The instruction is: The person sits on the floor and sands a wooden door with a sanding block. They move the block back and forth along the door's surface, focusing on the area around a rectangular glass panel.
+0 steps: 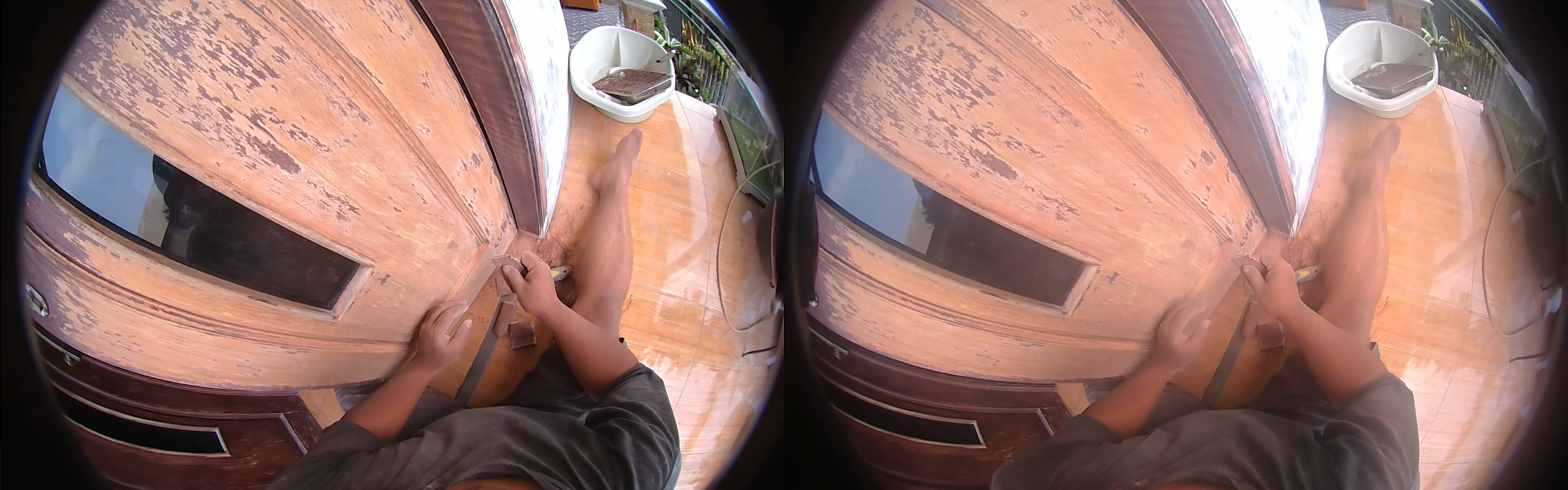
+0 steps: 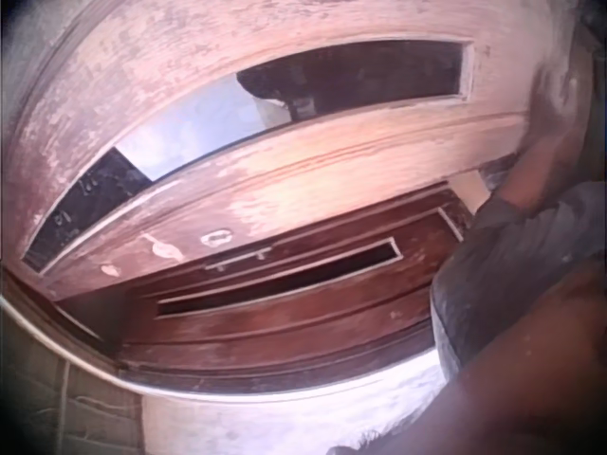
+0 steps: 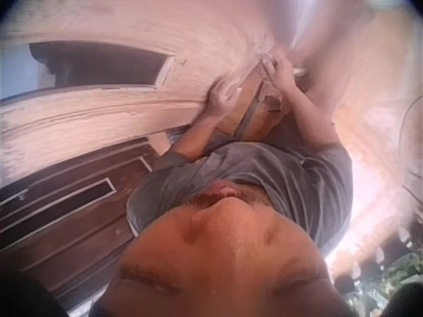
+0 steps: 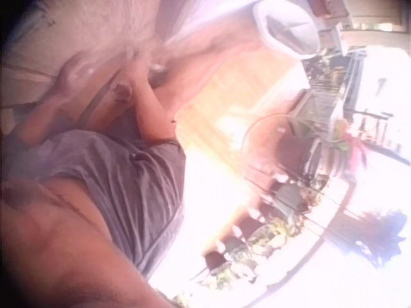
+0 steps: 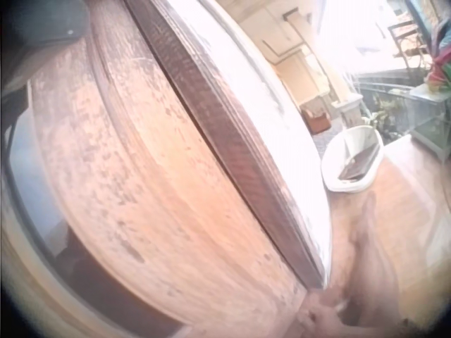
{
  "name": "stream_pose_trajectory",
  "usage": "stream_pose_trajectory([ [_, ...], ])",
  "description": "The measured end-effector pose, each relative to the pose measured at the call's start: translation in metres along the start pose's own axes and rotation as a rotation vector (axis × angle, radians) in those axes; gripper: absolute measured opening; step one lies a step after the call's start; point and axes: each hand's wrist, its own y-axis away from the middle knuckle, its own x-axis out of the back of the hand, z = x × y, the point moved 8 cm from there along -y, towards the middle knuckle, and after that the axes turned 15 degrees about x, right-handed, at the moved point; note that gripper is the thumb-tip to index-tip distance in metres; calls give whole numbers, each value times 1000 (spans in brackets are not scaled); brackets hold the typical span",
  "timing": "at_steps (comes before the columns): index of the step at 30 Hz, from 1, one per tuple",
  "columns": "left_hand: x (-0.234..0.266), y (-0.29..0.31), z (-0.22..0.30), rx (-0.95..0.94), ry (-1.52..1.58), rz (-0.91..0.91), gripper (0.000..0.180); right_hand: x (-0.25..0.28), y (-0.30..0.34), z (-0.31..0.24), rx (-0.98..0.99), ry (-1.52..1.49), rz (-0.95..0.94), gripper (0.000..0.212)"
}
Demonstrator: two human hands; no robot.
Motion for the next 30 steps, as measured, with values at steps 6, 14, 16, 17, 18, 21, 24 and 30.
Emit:
stream_pose_trajectory([
  [6,1,9,-8,-206,-88,-132,31,6,-45,-93,396,-70,281,15],
  [14,12,46,-39,-65,-9,-195,27,19,-165,-262,846,7,663,14],
  [16,15,51,-42,-78,-2,-173,25,22,-171,-272,903,-12,733,13],
  [17,15,52,-45,-69,20,-161,24,20,-173,-269,863,22,731,12],
  [18,15,52,-47,-56,45,-151,23,19,-163,-262,883,3,779,12],
  [21,10,45,-47,-116,35,-74,23,5,-129,-231,818,63,769,13],
  [24,2,40,-44,-161,26,-39,20,4,-125,-231,913,131,769,15],
  [30,-8,37,-47,-132,115,-66,19,32,-193,-296,1057,198,848,20],
])
